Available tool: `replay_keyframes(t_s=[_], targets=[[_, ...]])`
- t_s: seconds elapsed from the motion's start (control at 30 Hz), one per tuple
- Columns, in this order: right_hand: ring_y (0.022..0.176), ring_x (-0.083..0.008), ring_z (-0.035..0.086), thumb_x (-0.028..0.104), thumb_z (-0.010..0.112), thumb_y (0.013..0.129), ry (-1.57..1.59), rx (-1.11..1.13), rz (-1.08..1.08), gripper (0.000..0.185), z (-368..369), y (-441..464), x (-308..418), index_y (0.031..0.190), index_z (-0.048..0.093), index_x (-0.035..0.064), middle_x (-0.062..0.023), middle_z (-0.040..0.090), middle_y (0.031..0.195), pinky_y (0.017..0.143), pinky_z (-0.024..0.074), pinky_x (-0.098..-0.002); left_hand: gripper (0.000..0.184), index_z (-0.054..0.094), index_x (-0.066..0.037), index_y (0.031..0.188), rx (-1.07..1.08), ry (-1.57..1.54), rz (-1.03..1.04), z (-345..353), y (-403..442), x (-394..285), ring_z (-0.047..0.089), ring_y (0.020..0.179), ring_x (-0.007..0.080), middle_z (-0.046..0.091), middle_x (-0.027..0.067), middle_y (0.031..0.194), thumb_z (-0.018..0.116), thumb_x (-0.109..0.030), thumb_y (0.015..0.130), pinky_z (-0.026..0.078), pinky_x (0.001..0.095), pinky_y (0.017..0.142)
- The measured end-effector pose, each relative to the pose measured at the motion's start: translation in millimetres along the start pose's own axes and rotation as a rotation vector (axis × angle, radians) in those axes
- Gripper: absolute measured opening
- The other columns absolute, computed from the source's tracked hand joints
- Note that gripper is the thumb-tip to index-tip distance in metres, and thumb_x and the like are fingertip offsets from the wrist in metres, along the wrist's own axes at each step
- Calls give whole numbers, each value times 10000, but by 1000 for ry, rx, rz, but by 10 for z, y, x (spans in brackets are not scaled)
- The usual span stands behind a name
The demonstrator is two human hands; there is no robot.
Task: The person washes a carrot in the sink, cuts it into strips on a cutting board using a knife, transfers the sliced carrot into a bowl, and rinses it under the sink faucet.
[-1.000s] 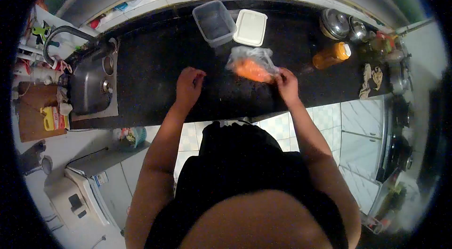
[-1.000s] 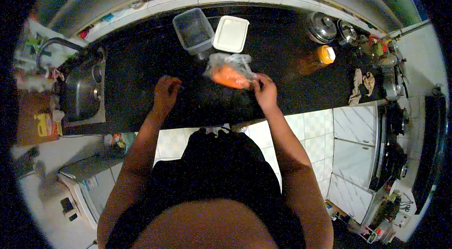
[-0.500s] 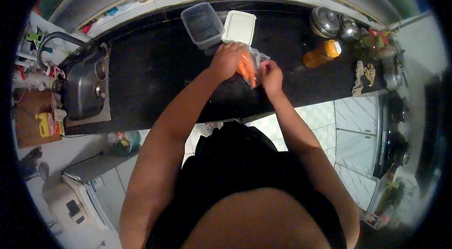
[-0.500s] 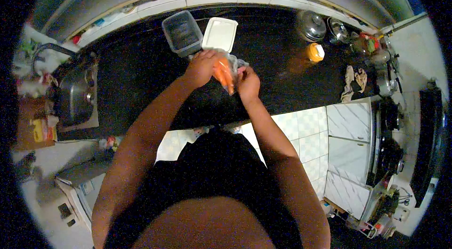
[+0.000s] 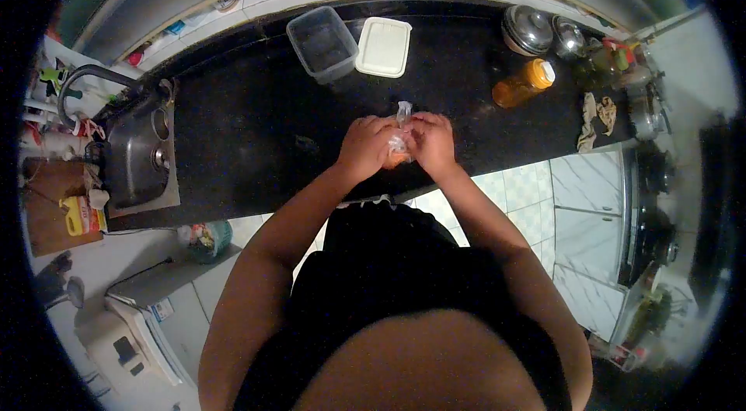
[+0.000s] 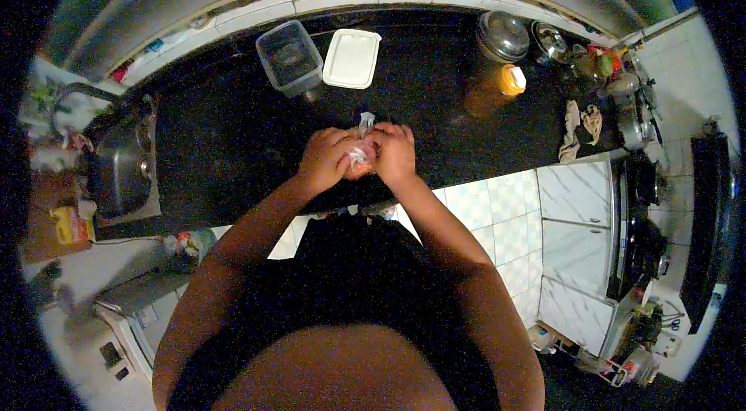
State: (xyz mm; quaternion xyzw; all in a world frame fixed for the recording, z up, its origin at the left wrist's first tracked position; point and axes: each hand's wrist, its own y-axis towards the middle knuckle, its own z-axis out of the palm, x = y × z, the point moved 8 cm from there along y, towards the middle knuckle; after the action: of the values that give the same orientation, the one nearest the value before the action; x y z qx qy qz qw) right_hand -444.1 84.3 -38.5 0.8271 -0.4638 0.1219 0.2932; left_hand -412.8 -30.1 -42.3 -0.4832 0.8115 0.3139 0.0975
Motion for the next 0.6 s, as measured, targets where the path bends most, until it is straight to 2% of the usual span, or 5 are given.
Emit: replay_keyframes(t_s=[0.13,0.27,0.37,0.43,0.6], targets=[[672,-294,584,108,595,719,154,-52,323,79,-52,-89,-549,764,594,43,-133,605,719,655,452,-350,266,566,-70,944,384,230,-238,116,-113,261,508,926,274,558,109,940,562,-99,679,356,431,854],[668,-299,565,112,541,794,173,-126,576,100,-161,-317,-949,777,567,16,-153,585,723,629,442,-358,316,547,-44,962,134,151,-211,-121,-408,344,498,968,299,535,133,1022,560,-78,648,346,470,870],[705,-306,543,109,555,784,221,-489,260,79,-619,-271,-299,781,561,30,-142,566,758,648,437,-357,351,540,-40,1013,-20,8,13,-264,-258,-129,484,1019,291,528,134,1069,549,-75,664,318,463,924],[719,-310,545,111,561,774,297,-265,29,67,-506,-263,65,780,565,45,-148,562,790,657,440,-381,389,525,-44,1063,84,-50,281,-3,-255,-401,480,1030,292,525,136,1082,542,-76,675,300,464,947],[753,-315,582,179,525,796,3,206,43,141,221,-236,-59,844,586,62,-168,601,804,636,461,-385,396,510,-18,1071,274,249,93,435,-355,-242,465,1047,280,528,141,1078,573,-196,722,299,451,946]])
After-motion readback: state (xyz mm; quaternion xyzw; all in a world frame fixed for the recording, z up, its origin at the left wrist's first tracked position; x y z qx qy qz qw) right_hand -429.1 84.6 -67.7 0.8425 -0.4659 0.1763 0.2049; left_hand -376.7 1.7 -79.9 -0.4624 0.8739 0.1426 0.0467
